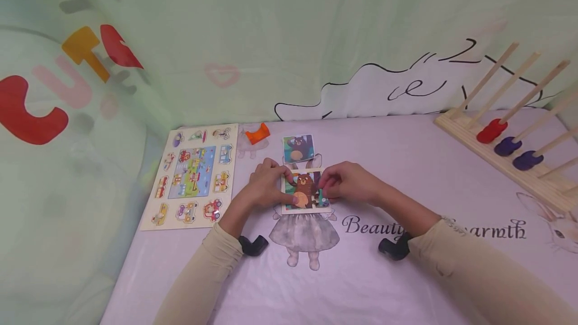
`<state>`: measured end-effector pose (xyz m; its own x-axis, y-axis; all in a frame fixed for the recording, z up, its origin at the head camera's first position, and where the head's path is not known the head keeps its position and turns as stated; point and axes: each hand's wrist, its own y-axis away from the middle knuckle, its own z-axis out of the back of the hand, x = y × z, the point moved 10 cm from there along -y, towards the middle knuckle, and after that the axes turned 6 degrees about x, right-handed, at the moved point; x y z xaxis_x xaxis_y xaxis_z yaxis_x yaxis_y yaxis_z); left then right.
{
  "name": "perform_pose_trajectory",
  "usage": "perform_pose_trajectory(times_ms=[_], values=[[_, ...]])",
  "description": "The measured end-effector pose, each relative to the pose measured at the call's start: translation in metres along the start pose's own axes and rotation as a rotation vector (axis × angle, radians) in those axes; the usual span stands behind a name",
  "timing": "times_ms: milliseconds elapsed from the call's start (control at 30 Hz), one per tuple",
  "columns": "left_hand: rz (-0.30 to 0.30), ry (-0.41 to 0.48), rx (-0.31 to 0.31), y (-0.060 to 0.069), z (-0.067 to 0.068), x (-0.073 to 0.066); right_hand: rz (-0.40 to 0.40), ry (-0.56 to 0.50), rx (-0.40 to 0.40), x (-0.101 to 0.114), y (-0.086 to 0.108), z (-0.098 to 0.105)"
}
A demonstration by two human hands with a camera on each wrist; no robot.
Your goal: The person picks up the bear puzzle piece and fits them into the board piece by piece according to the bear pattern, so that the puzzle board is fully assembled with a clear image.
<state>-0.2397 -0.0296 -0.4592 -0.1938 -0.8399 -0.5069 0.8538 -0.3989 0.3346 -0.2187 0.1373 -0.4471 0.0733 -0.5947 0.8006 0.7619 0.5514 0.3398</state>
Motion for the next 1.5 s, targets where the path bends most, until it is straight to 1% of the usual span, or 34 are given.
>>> perform_pose_trajectory(times_ms=[633, 1167, 1267, 1333, 1400, 1500], values=[[0.003, 0.008, -0.002, 0.001, 0.001, -0.001, 0.000, 0.121, -0.052, 0.002, -0.006, -0.006], [0.012, 0.004, -0.008, 0.001, 0.000, 0.000, 0.004, 0.176, -0.104, 0.006, -0.006, -0.002], [0.022, -0.006, -0.013, 0.001, 0.001, -0.002, -0.010, 0.178, -0.089, 0.001, -0.006, -0.001], [0.023, -0.026, -0.012, 0.002, 0.001, -0.005, -0.023, 0.171, -0.058, -0.003, -0.007, -0.001], [0.004, -0.057, -0.001, 0.002, 0.000, -0.010, -0.042, 0.152, -0.014, -0.008, -0.007, -0.001], [-0.049, -0.103, 0.039, 0.001, -0.003, -0.019, -0.055, 0.115, 0.055, -0.011, -0.008, -0.004]])
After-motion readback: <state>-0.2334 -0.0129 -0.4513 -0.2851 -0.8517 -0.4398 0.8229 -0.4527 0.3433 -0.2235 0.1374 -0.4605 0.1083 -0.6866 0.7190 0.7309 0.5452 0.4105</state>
